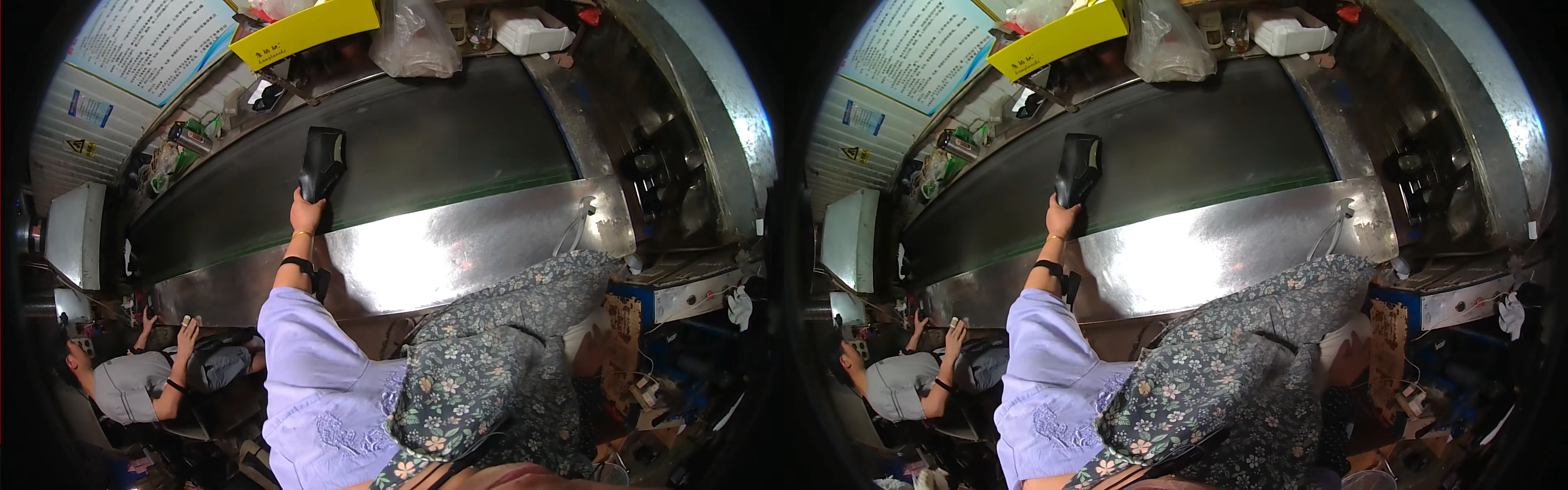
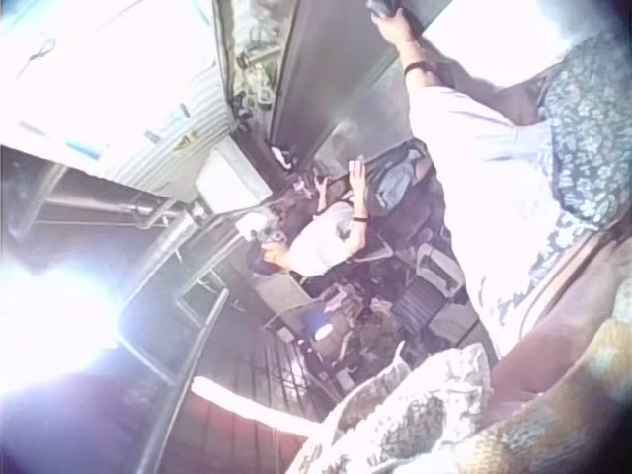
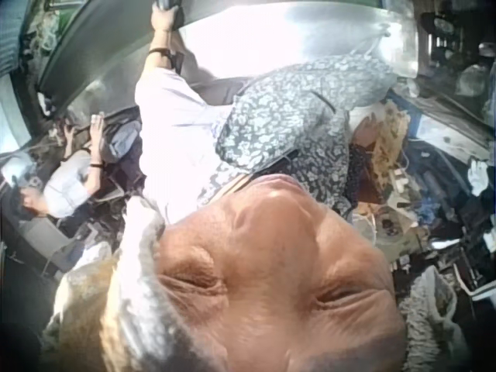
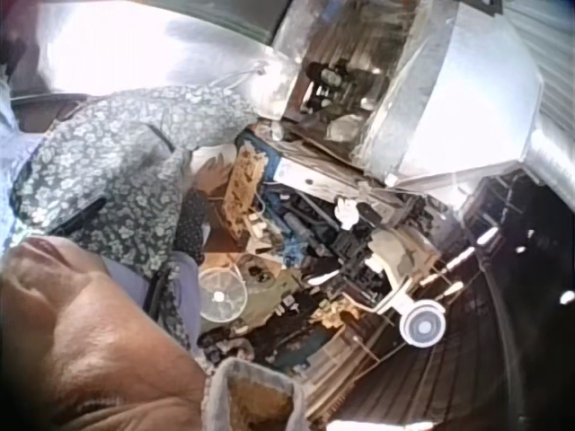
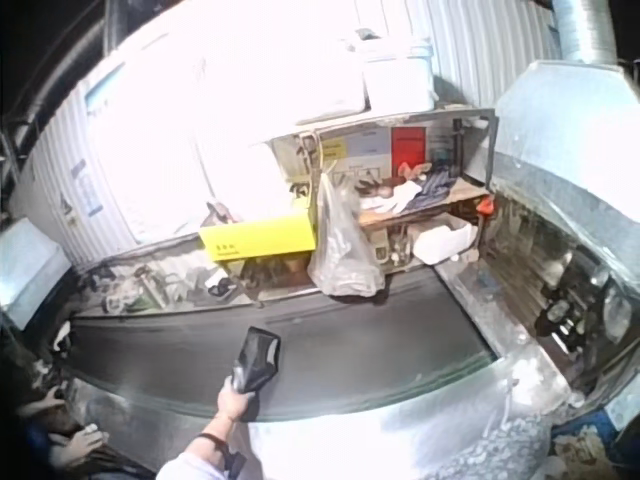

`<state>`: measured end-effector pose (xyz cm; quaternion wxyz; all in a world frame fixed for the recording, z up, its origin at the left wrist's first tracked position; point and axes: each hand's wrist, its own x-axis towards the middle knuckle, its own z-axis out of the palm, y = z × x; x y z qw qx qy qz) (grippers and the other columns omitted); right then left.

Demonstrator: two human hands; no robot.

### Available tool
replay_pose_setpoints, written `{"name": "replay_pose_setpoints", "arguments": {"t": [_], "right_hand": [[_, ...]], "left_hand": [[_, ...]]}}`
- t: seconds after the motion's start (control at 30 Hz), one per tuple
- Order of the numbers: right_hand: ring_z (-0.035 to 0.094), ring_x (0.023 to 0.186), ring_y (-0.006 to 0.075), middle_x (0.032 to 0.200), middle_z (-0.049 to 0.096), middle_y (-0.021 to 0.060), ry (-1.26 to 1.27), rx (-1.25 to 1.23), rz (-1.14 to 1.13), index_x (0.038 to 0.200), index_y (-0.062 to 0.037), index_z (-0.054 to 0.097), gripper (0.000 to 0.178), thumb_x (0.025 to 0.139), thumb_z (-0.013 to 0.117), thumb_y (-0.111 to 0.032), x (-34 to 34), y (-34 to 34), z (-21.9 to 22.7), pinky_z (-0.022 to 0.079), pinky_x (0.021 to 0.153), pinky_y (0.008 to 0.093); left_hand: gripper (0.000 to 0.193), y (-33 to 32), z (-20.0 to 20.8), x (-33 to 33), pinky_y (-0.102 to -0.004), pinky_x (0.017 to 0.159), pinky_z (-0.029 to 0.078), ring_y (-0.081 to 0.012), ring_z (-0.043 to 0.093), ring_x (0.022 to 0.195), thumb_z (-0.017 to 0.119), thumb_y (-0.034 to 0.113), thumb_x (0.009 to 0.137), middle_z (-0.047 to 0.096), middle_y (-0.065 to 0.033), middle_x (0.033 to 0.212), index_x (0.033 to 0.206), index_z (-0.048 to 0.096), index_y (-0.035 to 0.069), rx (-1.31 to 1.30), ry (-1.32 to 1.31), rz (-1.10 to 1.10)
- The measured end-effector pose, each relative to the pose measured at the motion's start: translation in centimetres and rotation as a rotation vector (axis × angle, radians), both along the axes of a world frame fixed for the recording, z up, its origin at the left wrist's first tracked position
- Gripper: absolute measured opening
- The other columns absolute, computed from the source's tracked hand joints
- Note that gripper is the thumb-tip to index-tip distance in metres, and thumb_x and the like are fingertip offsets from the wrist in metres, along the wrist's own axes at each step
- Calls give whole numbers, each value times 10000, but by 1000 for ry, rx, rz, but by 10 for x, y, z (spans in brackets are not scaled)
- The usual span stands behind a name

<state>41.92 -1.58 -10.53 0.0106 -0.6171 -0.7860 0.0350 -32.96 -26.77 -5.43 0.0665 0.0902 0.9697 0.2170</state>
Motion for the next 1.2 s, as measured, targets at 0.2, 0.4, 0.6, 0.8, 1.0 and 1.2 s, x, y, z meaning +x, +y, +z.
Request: {"name": "replay_pose_setpoints", "arguments": {"t": [0.2, 0.4, 0.6, 0.8, 1.0, 1.2], "right_hand": [[503, 1284, 338, 1369, 549, 204, 714, -85, -56, 1204, -5, 642, 259, 988, 532, -95, -23, 36, 33, 410, 1053, 405], [609, 1164, 210, 1251, 657, 136, 1005, -274, 302, 1271, 5, 612, 362, 915, 655, -51, -130, 73, 156, 483, 962, 314], [530, 1255, 216, 1400, 528, 159, 1674, -33, 450, 1430, 48, 419, 777, 913, 622, -496, -136, 69, 244, 410, 1055, 335], [676, 1045, 200, 1164, 703, 135, 1138, -232, 163, 1233, -8, 636, 292, 949, 575, -35, -109, 26, 206, 520, 902, 315], [681, 1004, 360, 1011, 703, 226, 1068, -130, 53, 1264, -40, 613, 344, 979, 587, -232, -104, 0, 125, 537, 836, 380], [514, 638, 201, 699, 538, 179, 1086, -98, -96, 907, 15, 575, 210, 982, 596, -180, -69, -27, 92, 448, 619, 362]], "left_hand": [[615, 20, 32, 38, -388, 853, 540, -285, 678, 991, 763, 244, 749, 688, -157, 1071, 1273, 552, 1, 850, -723, -66], [534, 78, 33, 249, -456, 892, 561, -302, 658, 1035, 693, 229, 779, 668, -173, 1131, 1245, 573, -3, 1524, -1600, -226], [654, 168, 40, 397, -379, 897, 536, -284, 601, 1152, 501, 546, 967, 621, -136, 1240, 1364, 483, 27, 922, -2361, -525], [944, 238, 80, 444, -411, 1183, 231, -330, 284, 1453, 790, 337, 811, 250, -200, 1583, 1529, 262, 27, 961, -676, -1570], [760, 262, 47, 465, -411, 1152, 304, -359, 377, 1396, 810, 266, 798, 407, -231, 1480, 1407, 440, 2, 768, -658, -1515], [549, 288, 44, 466, -380, 1110, 373, -326, 484, 1324, 748, 173, 839, 538, -172, 1395, 1321, 535, 19, 739, -696, -1554]]}}
